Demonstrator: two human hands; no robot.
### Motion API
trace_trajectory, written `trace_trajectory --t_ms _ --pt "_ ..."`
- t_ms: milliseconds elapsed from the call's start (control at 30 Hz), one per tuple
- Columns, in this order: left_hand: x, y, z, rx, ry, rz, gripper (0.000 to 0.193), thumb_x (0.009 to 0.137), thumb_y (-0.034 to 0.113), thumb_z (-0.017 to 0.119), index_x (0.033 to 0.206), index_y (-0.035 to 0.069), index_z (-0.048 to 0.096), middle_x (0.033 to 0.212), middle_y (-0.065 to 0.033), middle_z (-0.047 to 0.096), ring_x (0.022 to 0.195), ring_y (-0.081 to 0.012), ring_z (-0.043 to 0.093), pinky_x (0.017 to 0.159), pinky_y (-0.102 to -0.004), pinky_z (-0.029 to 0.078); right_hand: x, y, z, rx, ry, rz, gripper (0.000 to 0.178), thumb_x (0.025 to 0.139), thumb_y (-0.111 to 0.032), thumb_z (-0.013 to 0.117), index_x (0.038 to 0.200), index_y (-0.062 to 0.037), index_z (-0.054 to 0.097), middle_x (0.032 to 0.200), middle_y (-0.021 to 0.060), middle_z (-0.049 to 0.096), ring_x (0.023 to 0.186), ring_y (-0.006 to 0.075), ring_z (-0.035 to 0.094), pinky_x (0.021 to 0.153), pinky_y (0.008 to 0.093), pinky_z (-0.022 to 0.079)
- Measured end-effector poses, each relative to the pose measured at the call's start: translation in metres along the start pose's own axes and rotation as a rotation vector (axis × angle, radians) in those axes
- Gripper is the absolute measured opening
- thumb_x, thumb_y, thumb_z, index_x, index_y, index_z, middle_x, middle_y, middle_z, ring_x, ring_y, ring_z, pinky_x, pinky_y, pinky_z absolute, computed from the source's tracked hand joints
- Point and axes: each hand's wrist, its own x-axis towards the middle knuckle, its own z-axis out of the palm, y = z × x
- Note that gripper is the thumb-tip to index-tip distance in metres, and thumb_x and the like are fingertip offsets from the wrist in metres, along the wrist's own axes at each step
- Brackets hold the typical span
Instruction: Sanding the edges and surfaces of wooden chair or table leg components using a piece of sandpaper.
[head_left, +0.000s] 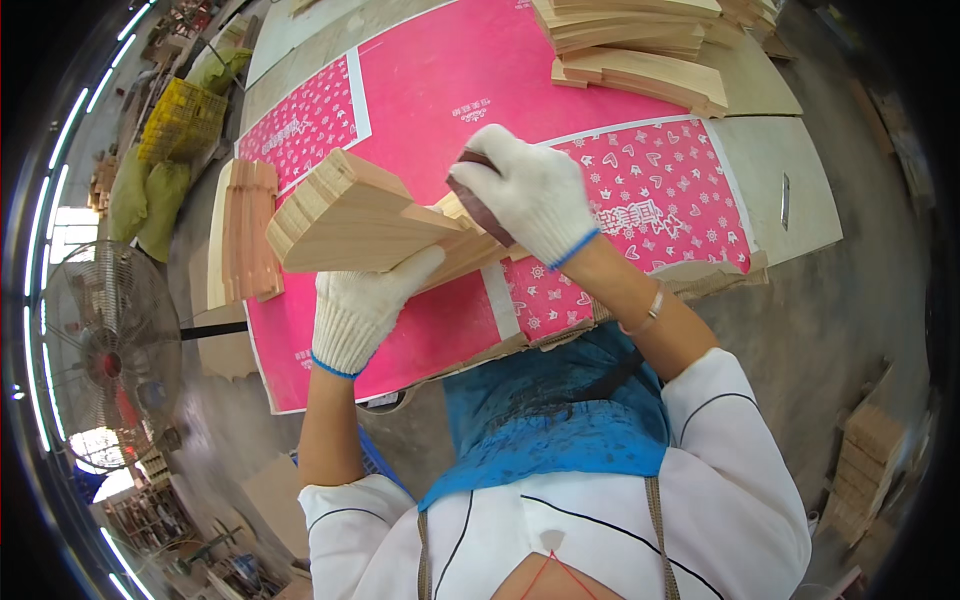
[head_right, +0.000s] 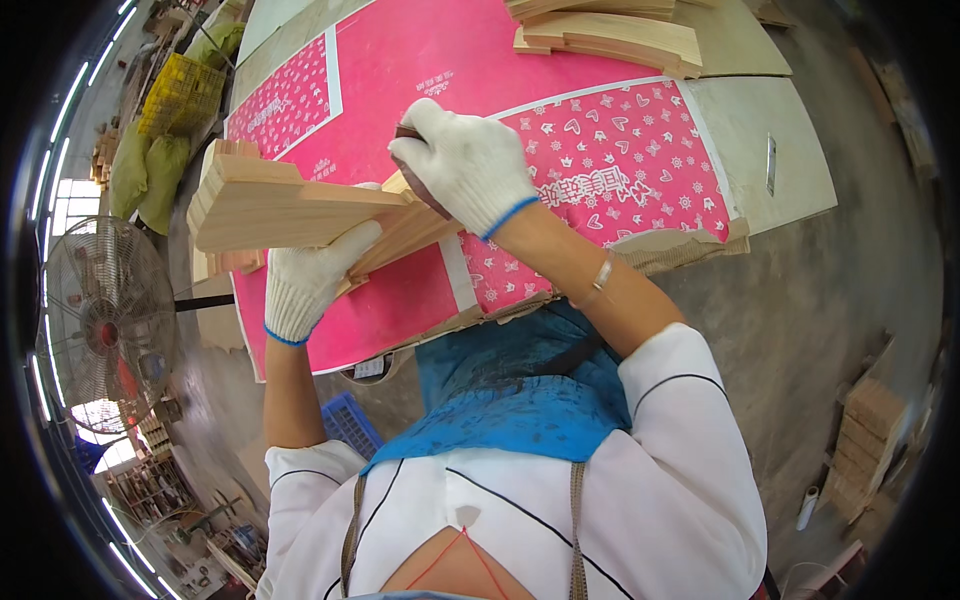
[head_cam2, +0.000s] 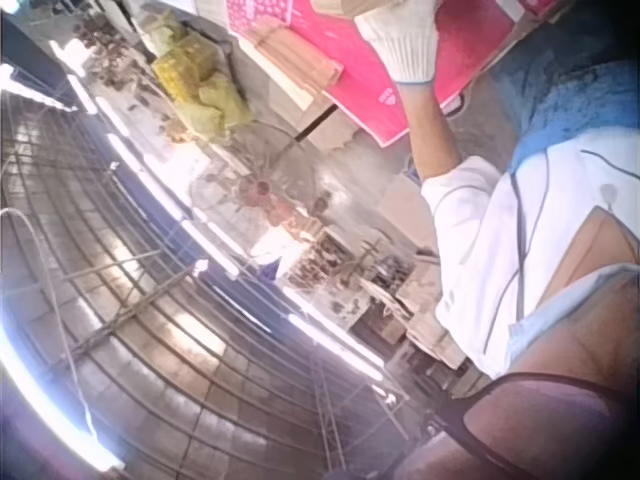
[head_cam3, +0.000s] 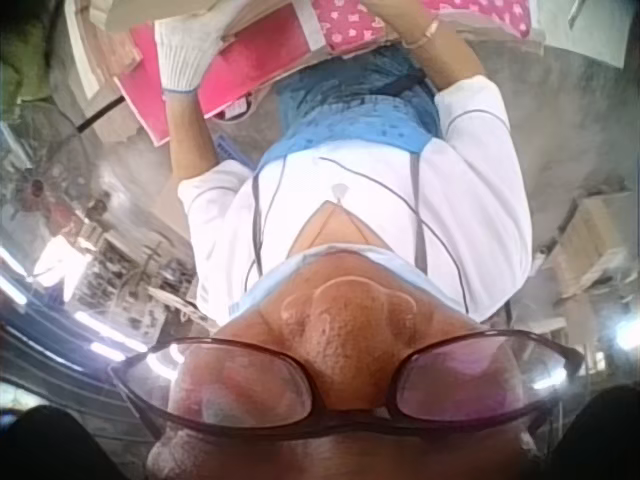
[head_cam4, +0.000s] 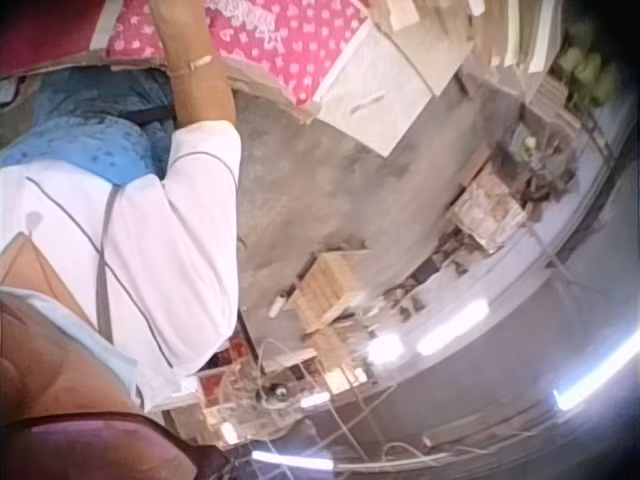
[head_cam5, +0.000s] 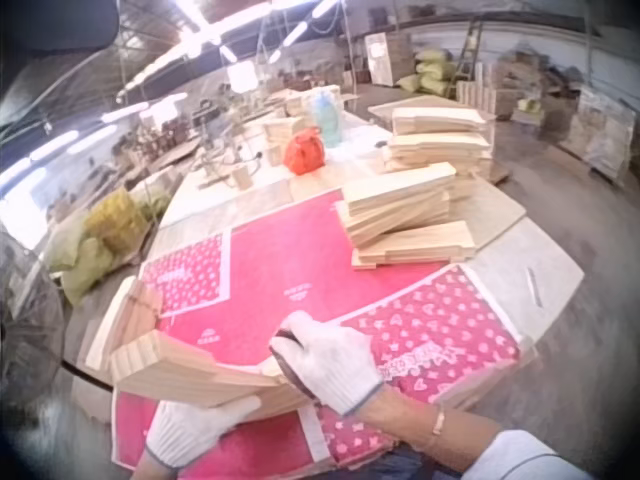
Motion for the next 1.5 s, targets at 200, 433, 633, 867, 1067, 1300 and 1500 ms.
trace_trajectory --t_ms 200,433,633,867,1067,1300,1500 --pt "0.002 0.004 0.002 -0.152 0.050 -0.061 0.033 0.081 0.021 0.074 0.109 0.004 0.072 0.094 -0.0086 0.071 0.084 -0.0164 0.066 0.075 -0.0330 0.052 -0.054 -0.006 -0.015 -0.004 -0.131 0.128 0.018 0.089 -0.029 0.066 0.093 -0.0114 0.063 0.071 0.0158 0.067 0.069 0.0342 0.069 0.061 0.0444 0.055" --pt "0.003 0.009 0.004 -0.352 0.145 -0.141 0.031 0.082 0.027 0.077 0.099 0.002 0.072 0.092 -0.0149 0.073 0.085 -0.0307 0.070 0.073 -0.0386 0.053 -0.011 -0.008 -0.012 0.147 0.024 0.070 0.021 0.090 -0.032 0.064 0.095 -0.0113 0.064 0.079 0.0138 0.069 0.073 0.0345 0.069 0.063 0.0425 0.055" --pt "0.005 0.011 0.002 -0.377 0.079 -0.201 0.032 0.082 0.027 0.075 0.102 0.002 0.072 0.092 -0.0159 0.073 0.086 -0.0287 0.071 0.073 -0.0368 0.054 -0.031 -0.008 -0.008 -0.055 -0.143 0.019 0.019 0.089 -0.030 0.065 0.092 -0.0114 0.063 0.080 0.0149 0.069 0.072 0.0342 0.068 0.062 0.0431 0.055" --pt "-0.002 0.021 -0.005 -0.837 0.204 -0.205 0.037 0.080 0.018 0.075 0.113 0.002 0.070 0.100 -0.0090 0.073 0.091 -0.0186 0.068 0.083 -0.0330 0.052 -0.043 -0.001 -0.056 0.468 -0.054 0.284 0.028 0.091 -0.029 0.067 0.100 -0.0022 0.066 0.084 0.0088 0.068 0.074 0.0146 0.066 0.069 0.0296 0.053" --pt "-0.024 0.016 -0.019 -0.813 0.015 -0.200 0.036 0.078 0.016 0.078 0.110 0.002 0.069 0.102 -0.0065 0.071 0.095 -0.0157 0.065 0.086 -0.0315 0.052 -0.007 -0.029 -0.054 0.671 -0.214 0.379 0.031 0.090 -0.028 0.068 0.097 0.0023 0.065 0.088 0.0068 0.067 0.078 0.0100 0.060 0.071 0.0272 0.050" --pt "-0.036 0.002 -0.011 -0.631 0.170 0.165 0.048 0.081 0.039 0.074 0.111 0.002 0.069 0.107 -0.0118 0.066 0.099 -0.0236 0.065 0.086 -0.0372 0.051 -0.029 -0.047 -0.028 0.508 -0.082 0.317 0.022 0.089 -0.024 0.069 0.092 -0.0027 0.064 0.080 0.0119 0.067 0.070 0.0198 0.065 0.066 0.0313 0.053" --pt "-0.055 -0.002 0.002 -0.434 0.388 -0.079 0.027 0.082 0.002 0.071 0.109 0.000 0.069 0.105 -0.0058 0.068 0.093 -0.0137 0.064 0.084 -0.0296 0.053 -0.085 -0.055 -0.023 0.162 -0.024 -0.149 0.010 0.086 -0.014 0.072 0.086 -0.0080 0.064 0.075 0.0120 0.066 0.066 0.0280 0.068 0.058 0.0349 0.053"
